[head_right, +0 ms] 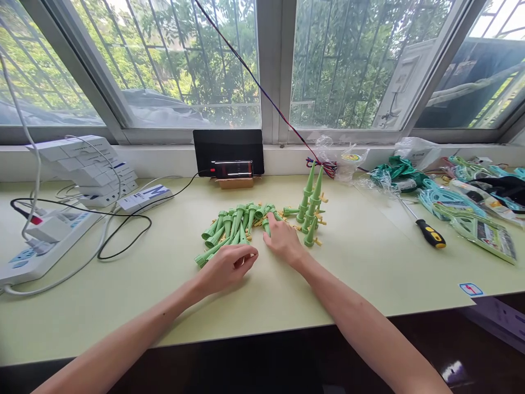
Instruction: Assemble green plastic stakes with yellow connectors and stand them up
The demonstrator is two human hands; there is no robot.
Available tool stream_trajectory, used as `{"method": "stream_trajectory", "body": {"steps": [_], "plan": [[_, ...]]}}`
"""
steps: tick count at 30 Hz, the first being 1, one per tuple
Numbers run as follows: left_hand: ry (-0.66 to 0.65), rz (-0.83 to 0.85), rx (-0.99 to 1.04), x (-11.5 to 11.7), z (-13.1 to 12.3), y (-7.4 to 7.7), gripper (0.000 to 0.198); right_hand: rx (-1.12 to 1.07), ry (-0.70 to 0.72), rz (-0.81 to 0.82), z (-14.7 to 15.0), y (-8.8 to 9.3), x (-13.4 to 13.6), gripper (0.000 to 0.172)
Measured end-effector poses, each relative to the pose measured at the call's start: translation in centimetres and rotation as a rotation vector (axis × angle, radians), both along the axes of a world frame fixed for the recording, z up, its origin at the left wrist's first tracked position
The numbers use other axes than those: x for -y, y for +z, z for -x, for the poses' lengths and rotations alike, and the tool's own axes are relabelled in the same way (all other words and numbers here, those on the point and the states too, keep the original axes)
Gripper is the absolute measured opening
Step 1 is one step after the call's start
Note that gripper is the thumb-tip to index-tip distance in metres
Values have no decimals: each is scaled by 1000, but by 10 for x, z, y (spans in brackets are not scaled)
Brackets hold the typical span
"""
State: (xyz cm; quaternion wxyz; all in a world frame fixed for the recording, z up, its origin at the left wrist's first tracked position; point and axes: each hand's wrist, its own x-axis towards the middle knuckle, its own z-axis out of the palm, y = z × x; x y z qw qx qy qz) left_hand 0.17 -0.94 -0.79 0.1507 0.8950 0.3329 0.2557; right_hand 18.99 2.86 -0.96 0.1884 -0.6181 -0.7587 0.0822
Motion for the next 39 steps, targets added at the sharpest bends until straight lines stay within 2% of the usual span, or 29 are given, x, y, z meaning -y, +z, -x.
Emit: {"method": "stream_trajectory", "body": {"steps": [5,11,16,20,23,28,39], "plan": [[-2,-16,3,-1,1,0,16,-73,13,4,0,-5,-2,47],[30,-14,56,-2,1,1,17,-225,41,-32,0,-5,0,44],[181,118,248,-4,1,6,14,-524,129,-158,5,0,7,37],[305,284,456,-7,3,12,25,-689,232,-192,11,3,15,37],[325,402,571,-9,3,15,34,-715,310,-188,14,3,20,38],[277,539,659,-12,3,15,41,-668,391,-138,18,0,23,45],[236,557,662,-12,3,15,35,-675,465,-59,20,-5,22,56]]}}
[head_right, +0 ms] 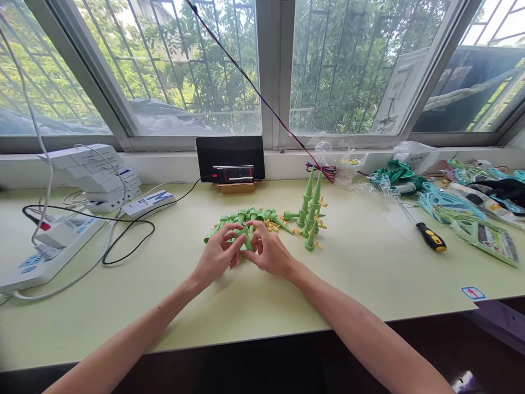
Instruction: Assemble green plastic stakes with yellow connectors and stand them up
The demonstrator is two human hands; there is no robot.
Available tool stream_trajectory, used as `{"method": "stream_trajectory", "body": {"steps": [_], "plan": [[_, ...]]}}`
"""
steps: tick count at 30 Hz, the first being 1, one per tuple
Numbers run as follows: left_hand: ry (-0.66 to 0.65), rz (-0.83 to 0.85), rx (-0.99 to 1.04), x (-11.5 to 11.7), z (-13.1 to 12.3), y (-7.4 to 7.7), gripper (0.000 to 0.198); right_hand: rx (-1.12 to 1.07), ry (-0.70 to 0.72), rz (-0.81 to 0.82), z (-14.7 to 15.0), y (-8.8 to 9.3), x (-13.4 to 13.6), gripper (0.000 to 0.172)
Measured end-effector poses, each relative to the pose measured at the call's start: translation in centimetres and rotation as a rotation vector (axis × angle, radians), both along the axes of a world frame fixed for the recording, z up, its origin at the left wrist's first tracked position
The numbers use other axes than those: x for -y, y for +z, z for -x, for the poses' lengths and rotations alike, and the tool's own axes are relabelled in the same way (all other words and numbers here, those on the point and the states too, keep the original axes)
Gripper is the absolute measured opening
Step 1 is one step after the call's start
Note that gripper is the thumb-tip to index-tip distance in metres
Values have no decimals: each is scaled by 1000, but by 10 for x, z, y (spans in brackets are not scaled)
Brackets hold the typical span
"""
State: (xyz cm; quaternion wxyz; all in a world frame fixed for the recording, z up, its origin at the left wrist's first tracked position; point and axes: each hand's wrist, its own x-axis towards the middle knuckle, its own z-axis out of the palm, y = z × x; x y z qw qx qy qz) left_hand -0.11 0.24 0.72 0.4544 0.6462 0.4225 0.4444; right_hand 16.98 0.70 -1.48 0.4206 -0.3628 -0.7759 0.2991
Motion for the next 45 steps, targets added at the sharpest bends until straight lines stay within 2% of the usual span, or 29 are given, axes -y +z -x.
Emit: {"method": "stream_trajectory", "body": {"steps": [3,7,10,11,13,15,19,25,34,36,42,45], "plan": [[25,-1,-5,1,-1,2,35,4,-5,22,0,0,0,56],[130,-39,26,2,-1,5,34,20,-29,55,-5,5,-2,57],[211,-79,71,2,0,6,35,105,-24,72,-14,13,-3,34],[236,-95,86,1,0,7,35,149,8,84,-17,16,-2,32],[283,-127,114,1,1,7,34,243,159,138,-21,19,0,34],[313,-147,139,1,2,8,33,338,278,178,-22,18,3,28],[285,-119,180,0,3,7,34,399,327,161,-18,14,7,15],[203,-39,228,-1,2,5,35,420,246,119,-18,13,6,9],[154,18,274,0,2,7,31,486,137,60,-19,14,3,13],[153,14,272,-1,2,7,31,518,73,31,-22,15,0,14],[153,14,257,0,1,7,33,549,-244,19,-34,11,-14,8],[149,21,254,1,1,8,33,551,-297,26,-35,6,-19,7]]}}
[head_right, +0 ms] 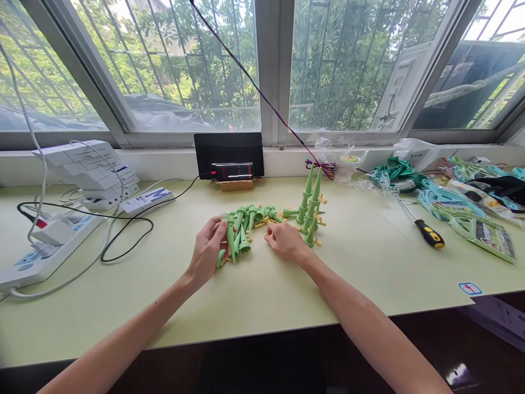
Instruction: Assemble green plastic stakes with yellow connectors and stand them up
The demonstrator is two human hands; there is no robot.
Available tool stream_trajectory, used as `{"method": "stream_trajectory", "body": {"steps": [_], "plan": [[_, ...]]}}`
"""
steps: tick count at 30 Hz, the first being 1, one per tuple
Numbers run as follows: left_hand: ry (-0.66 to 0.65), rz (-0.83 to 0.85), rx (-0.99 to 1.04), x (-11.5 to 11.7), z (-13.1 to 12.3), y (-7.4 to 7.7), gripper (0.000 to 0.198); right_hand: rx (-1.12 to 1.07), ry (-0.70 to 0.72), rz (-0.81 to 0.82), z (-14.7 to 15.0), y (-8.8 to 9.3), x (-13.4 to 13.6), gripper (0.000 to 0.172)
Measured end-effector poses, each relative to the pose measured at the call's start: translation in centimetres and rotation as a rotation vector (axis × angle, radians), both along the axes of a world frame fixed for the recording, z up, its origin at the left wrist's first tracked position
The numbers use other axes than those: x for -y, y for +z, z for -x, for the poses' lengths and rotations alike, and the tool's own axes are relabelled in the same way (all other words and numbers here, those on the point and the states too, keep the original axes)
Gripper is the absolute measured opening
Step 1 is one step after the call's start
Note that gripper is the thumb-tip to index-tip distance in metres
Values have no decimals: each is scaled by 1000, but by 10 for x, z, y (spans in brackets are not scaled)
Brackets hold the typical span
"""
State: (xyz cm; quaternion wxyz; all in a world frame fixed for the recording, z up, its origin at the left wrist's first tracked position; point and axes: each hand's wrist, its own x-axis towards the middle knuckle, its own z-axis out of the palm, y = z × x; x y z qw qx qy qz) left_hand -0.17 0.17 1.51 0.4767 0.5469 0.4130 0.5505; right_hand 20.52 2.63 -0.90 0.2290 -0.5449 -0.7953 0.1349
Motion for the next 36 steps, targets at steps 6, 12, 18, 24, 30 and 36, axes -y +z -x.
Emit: {"method": "stream_trajectory", "body": {"steps": [6,12,18,24,30,36], "plan": [[-3,-2,-9,1,-1,1,34,-19,-9,-6,4,-8,-5,8],[-6,6,-20,0,-1,0,32,-50,-14,-45,7,-15,-9,14],[-12,10,-45,0,0,-2,32,-68,-36,-113,14,-19,-16,29],[-9,5,-52,0,-1,-1,33,0,-44,-73,19,-22,-22,37],[-8,-2,-63,1,-1,0,33,6,-33,-64,18,-25,-24,28],[-7,1,-68,2,-1,-2,33,-26,-20,-80,18,-26,-24,22]]}}
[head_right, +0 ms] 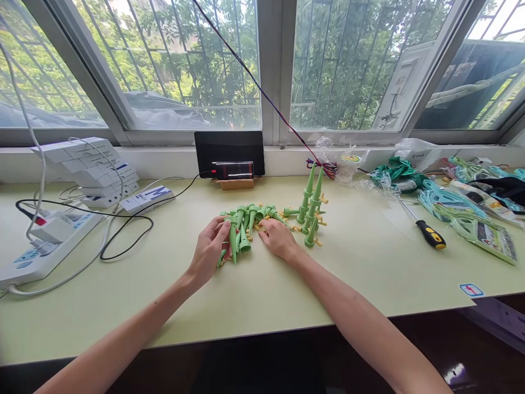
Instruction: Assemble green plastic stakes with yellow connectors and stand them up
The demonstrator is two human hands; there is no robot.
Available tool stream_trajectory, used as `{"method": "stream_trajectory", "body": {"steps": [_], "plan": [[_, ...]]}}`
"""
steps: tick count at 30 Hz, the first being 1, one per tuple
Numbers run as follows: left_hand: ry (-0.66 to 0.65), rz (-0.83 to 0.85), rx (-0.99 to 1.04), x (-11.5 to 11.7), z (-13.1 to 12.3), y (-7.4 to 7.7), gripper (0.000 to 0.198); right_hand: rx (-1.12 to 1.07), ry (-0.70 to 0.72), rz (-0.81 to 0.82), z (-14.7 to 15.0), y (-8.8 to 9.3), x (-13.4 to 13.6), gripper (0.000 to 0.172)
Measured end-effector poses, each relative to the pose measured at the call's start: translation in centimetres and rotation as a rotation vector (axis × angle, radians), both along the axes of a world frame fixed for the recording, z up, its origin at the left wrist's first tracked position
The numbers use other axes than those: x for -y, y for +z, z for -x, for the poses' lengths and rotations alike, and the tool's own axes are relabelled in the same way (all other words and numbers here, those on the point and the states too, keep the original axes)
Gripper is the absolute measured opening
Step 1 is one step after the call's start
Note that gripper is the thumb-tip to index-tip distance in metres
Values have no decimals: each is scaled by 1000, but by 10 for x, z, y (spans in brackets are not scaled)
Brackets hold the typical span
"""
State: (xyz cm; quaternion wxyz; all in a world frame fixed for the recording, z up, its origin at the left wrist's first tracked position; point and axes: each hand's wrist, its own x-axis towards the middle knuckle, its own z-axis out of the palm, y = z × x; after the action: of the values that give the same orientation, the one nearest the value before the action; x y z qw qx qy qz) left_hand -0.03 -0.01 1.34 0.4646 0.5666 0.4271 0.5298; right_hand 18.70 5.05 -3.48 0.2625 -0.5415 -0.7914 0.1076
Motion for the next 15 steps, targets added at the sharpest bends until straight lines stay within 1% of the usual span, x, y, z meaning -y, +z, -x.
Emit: {"method": "stream_trajectory", "body": {"steps": [2,7,11,15], "plan": [[2,3,-3,0,0,0,33,-9,-2,-10,0,0,1,22],[-6,8,-8,-1,-1,1,32,-4,-1,-13,2,0,1,28],[-9,11,-7,-1,-1,0,32,41,0,-4,2,-1,0,27],[-11,10,-15,-1,-1,0,33,24,28,-6,1,-1,-1,24]]}}
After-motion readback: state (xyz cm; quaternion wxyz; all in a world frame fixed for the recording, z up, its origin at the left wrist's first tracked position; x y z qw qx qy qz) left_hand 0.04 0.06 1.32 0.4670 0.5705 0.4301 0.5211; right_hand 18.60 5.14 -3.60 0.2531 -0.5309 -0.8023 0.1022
